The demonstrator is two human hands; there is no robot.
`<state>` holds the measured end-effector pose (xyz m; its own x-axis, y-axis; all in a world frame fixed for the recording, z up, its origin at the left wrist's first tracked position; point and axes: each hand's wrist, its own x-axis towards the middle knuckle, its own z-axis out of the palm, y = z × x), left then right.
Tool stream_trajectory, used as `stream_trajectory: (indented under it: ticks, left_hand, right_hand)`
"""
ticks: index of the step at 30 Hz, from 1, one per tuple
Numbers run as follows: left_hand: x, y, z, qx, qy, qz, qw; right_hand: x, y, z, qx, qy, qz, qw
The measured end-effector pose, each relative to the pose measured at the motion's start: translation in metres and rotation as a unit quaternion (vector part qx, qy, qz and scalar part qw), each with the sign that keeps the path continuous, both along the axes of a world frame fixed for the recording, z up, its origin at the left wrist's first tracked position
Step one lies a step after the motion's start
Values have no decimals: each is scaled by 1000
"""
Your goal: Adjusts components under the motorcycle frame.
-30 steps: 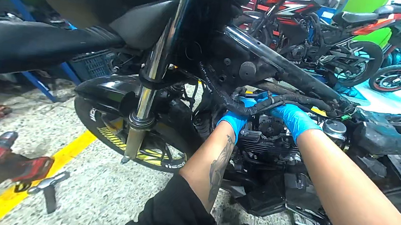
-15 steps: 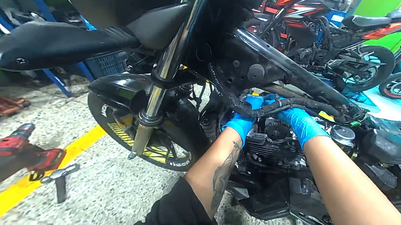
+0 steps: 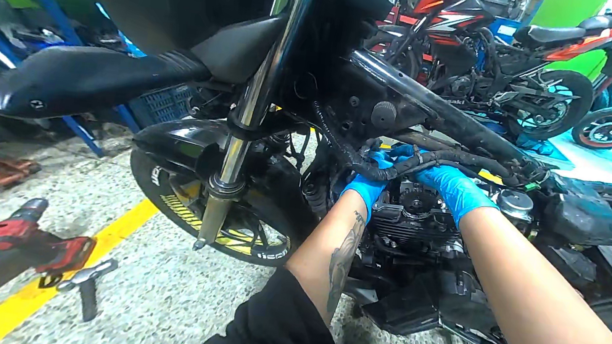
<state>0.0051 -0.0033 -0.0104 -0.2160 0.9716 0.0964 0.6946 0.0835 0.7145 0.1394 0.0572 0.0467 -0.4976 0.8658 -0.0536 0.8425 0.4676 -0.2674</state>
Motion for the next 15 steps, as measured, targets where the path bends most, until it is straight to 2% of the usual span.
stream_trajectory:
  ticks: [4,8,11,15]
  left_hand:
    - [-3,23,-11,107,-112,23,988]
    - [-5,23,-10,91,-108,21,990]
    - [-10,21,-5,82,-101,-2,991]
    - [-9,21,-5,78,-233,-2,969]
  right_hand:
    - [-2,-2,3,22,-3,22,999]
    - [0,-23,14,0,37,-15,999]
    - [0,-17,9,28,32,7,999]
    - [1,-24,15,-3,34,-39,999]
